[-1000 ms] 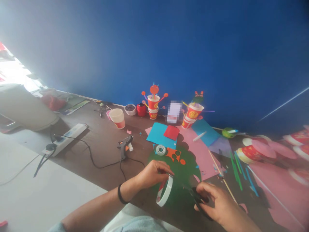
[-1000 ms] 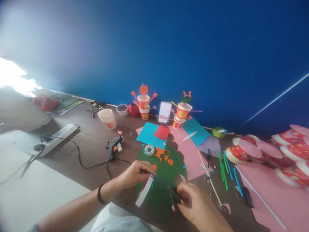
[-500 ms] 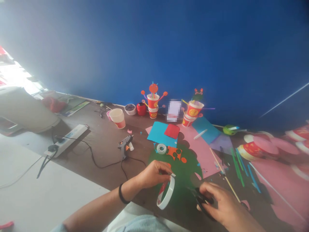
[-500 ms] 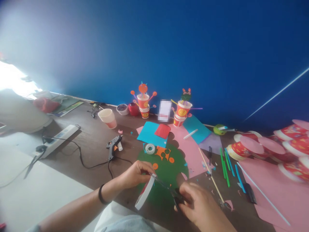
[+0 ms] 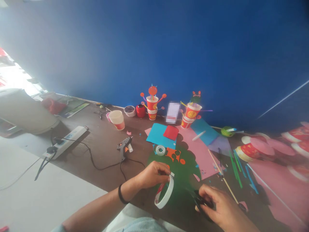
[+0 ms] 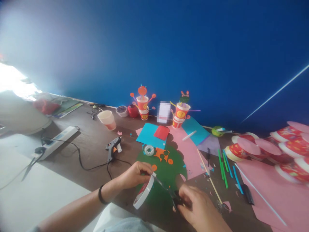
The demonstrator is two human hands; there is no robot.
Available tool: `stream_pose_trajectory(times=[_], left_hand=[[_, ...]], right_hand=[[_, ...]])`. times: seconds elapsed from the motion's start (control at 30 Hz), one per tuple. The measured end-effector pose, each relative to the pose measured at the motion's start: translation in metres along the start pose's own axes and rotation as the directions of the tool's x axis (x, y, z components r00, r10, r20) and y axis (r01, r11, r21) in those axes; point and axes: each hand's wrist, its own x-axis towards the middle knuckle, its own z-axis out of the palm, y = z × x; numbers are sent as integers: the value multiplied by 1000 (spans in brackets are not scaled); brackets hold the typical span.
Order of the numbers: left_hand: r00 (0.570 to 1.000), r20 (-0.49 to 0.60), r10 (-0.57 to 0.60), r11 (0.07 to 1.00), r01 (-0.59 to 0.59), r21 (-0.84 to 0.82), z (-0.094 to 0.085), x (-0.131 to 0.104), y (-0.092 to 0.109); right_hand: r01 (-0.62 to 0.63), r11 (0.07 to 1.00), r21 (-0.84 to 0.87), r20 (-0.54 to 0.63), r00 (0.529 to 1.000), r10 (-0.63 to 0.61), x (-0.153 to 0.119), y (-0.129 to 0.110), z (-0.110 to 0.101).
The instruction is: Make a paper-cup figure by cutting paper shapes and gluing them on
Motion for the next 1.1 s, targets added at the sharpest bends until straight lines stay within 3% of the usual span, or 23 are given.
stream_pose_trajectory(times=[0.3, 0.5, 0.6, 0.73, 0.9, 1.0, 1.1], left_hand=[[999, 31, 19, 999, -21, 47, 0, 3, 0], [999, 38, 9, 997, -12, 82, 0, 5, -2], [998, 48, 38, 996, -42, 79, 0, 7, 0], [992, 97, 83, 975, -101, 198, -5, 13, 7], [980, 180, 86, 945, -138, 296, -10, 23, 14], [978, 192, 81, 978, -115, 174, -10, 27, 15], [977, 185, 108, 987, -128, 97, -9, 29, 18]], right_hand=[[10, 990, 141, 75, 997, -20, 2, 11, 7], [12, 965, 261, 57, 998, -28, 4, 13, 14], [7, 974, 228, 41, 999, -17, 3, 17, 16], [48, 999, 13, -129, 991, -46, -1, 24, 15], [83, 990, -116, -396, 910, -122, -6, 30, 11], [130, 984, -121, -426, 889, -170, -8, 33, 11], [155, 985, -72, -385, 907, -171, -9, 36, 12]])
